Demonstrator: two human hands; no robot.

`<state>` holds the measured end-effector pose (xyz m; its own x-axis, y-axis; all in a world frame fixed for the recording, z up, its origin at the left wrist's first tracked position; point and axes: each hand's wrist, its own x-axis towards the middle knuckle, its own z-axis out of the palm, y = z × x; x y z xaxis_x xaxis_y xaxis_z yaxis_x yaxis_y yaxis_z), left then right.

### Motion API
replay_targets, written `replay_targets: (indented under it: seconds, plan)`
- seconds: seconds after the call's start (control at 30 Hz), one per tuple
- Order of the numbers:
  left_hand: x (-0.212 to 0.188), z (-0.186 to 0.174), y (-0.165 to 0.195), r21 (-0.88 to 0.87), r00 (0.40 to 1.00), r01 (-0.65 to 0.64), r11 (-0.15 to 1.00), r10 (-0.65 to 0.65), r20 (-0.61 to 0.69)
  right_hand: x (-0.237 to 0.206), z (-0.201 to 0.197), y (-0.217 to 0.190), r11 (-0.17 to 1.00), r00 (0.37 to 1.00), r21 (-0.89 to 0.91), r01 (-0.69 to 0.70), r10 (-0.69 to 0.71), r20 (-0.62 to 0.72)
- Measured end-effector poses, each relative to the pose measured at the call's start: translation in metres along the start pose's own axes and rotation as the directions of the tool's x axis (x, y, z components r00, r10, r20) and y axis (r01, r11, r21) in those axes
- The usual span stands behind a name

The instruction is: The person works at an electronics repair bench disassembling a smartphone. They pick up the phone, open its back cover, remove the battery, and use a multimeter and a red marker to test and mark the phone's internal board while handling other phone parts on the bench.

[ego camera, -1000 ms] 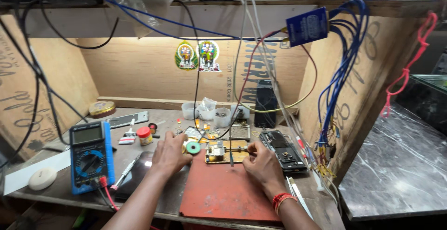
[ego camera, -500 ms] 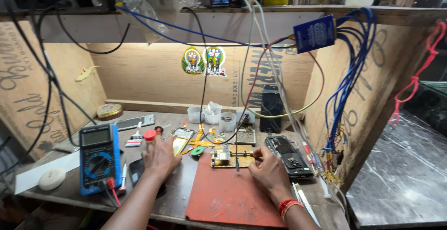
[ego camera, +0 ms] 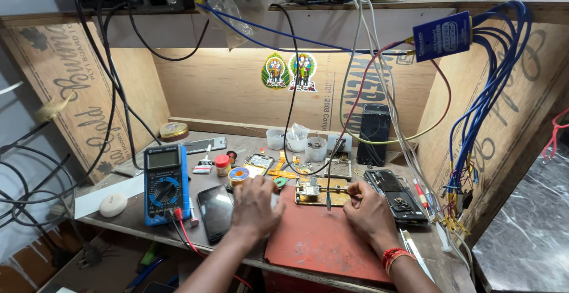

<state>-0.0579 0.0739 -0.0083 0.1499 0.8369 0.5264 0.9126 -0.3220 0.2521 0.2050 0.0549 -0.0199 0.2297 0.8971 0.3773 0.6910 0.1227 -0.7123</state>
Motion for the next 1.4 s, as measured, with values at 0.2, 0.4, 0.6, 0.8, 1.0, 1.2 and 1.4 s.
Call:
replay_targets:
  seconds: [0.2, 0.4, 0.6, 0.8, 1.0, 1.2, 1.4]
  plan:
    - [-0.002, 0.016, 0.014, 0.024, 1.0, -0.021, 0.999, 0.022, -0.01, 0.001, 0.001, 0.002, 1.0, 1.0, -0.006, -0.016, 0.016, 0.003]
    - [0.01, 0.02, 0.0, -0.079, 0.999, 0.027, 0.996, -0.03, -0.036, 0.001, 0.0, 0.001, 1.0, 1.0, 0.017, -0.015, 0.015, 0.001]
    - [0.029, 0.015, -0.031, -0.498, 0.928, 0.226, 0.837, -0.341, -0.151, 0.0, -0.001, -0.002, 0.998, 0.998, -0.006, -0.061, 0.061, 0.02]
    - [0.036, 0.004, -0.049, -0.706, 0.85, 0.35, 0.615, -0.525, -0.036, -0.002, -0.003, -0.006, 0.999, 0.999, -0.015, -0.048, 0.049, 0.019]
    - [0.041, -0.009, -0.058, -0.839, 0.802, 0.312, 0.447, -0.598, -0.02, -0.003, -0.005, -0.009, 0.999, 0.999, -0.01, -0.031, 0.031, 0.019]
    - [0.035, -0.027, -0.07, -0.394, 0.874, 0.066, 0.917, -0.244, -0.421, -0.004, -0.006, -0.01, 0.998, 0.997, -0.012, -0.067, 0.067, 0.027]
    - [0.02, -0.032, -0.071, 0.053, 0.941, -0.165, 0.985, 0.174, -0.29, -0.003, -0.004, -0.008, 0.999, 0.999, 0.017, -0.034, 0.034, 0.013]
